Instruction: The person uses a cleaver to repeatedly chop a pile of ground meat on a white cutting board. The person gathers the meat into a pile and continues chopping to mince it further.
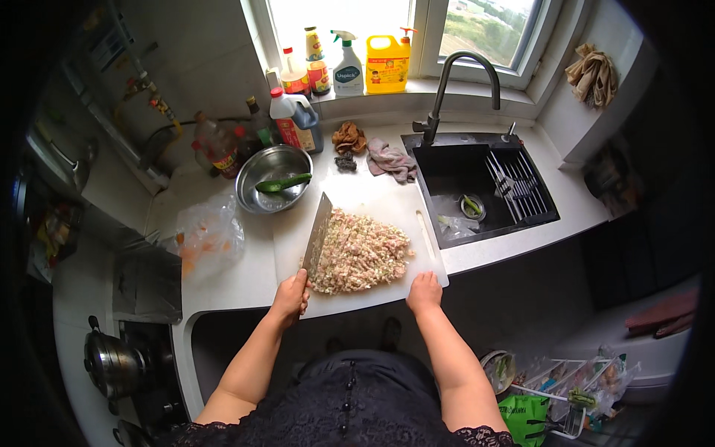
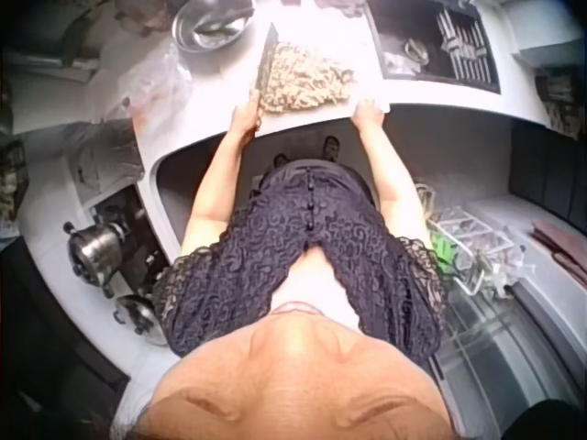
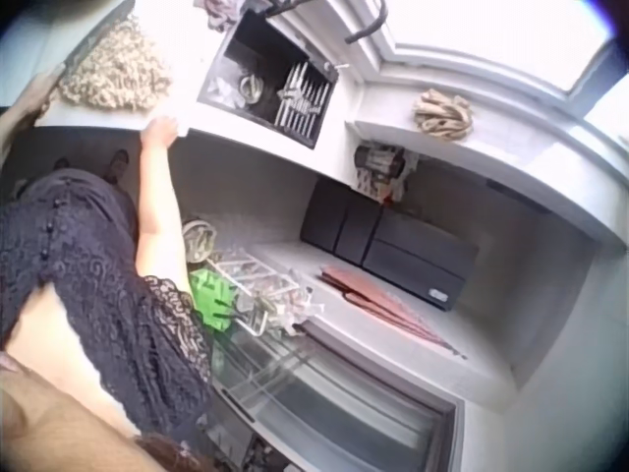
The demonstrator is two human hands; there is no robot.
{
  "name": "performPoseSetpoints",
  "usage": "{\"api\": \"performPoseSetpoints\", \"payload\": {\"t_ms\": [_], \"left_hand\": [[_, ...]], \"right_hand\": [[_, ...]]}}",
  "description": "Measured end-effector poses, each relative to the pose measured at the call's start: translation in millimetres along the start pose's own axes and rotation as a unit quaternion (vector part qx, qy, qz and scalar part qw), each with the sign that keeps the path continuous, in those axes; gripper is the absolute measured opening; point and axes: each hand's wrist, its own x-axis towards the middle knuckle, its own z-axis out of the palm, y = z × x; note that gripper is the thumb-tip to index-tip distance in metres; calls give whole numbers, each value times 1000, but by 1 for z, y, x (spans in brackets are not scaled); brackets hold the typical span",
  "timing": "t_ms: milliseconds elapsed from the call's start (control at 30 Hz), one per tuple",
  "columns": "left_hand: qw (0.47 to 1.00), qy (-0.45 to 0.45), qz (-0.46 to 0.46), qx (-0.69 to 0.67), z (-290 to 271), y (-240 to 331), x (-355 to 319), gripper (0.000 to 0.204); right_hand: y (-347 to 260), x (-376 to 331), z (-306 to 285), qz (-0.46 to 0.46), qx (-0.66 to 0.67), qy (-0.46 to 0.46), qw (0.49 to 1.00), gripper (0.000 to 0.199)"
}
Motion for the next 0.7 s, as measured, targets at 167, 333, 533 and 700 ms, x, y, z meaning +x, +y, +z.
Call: {"api": "performPoseSetpoints", "payload": {"t_ms": [167, 333, 533, 700], "left_hand": [[998, -4, -35, 50, 6, -7, 10, 43], [999, -46, 19, 16, 29, 2, 15, 43], [998, -49, 7, 30, 41, 3, 15, 44], [995, -19, -18, 94, 30, -18, 29, 44]], "right_hand": [[-3, 2, -15, 10, 11, -41, 999, 43], [-1, -2, 1, 1, -3, 17, 1000, 42], [1, -4, -3, -2, 11, 35, 999, 42], [1, 2, -5, -7, 12, 50, 999, 42]]}}
